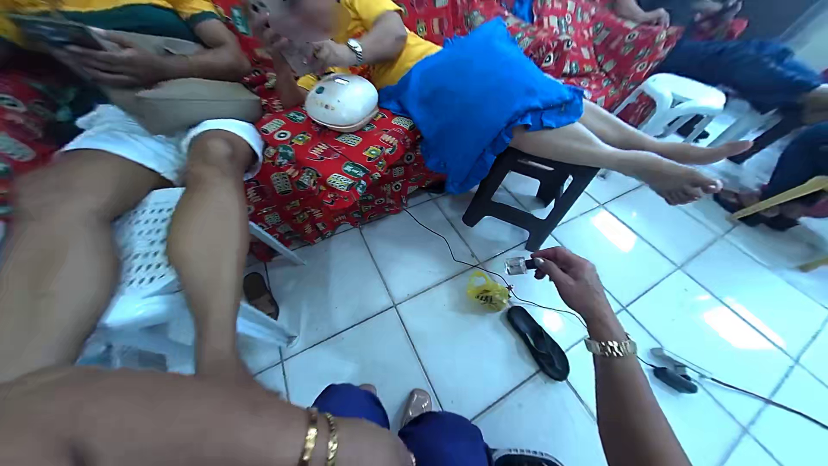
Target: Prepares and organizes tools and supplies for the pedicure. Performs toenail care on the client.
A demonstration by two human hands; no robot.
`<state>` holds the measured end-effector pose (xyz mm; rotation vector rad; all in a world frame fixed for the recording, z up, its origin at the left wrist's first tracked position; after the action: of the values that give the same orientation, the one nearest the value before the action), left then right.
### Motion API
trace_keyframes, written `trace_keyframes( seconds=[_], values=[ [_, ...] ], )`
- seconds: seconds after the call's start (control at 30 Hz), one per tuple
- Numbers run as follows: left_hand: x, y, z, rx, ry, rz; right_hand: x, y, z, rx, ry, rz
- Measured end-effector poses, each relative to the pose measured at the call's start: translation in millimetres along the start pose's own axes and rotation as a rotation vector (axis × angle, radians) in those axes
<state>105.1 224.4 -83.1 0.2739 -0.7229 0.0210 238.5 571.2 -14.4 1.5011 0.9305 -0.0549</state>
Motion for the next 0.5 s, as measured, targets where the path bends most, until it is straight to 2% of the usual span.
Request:
trace_keyframes(
  seconds=[0.13,0.3,0.5],
  values=[
    [42,-48,17,0.022,0.096,-0.041,-101,42,81,0.034,0.152,-0.007],
    [57,-121,41,0.171,0.191,-0.038,-198,59,178,0.026,0.304,0.003],
    [44,-193,94,0.553,0.155,0.113,-288,45,286,-0.014,0.413,-0.109]
  ],
)
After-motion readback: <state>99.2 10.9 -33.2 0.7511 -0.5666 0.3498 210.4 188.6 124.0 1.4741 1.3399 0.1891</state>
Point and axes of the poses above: each hand's wrist, its own z-axis away from the middle knuckle, its own y-axis out of the back of the hand, x = y × z, the point moved 9 cm from there along -z, towards the middle knuckle, and after that the axes turned 15 degrees about z, right-handed, at the moved point
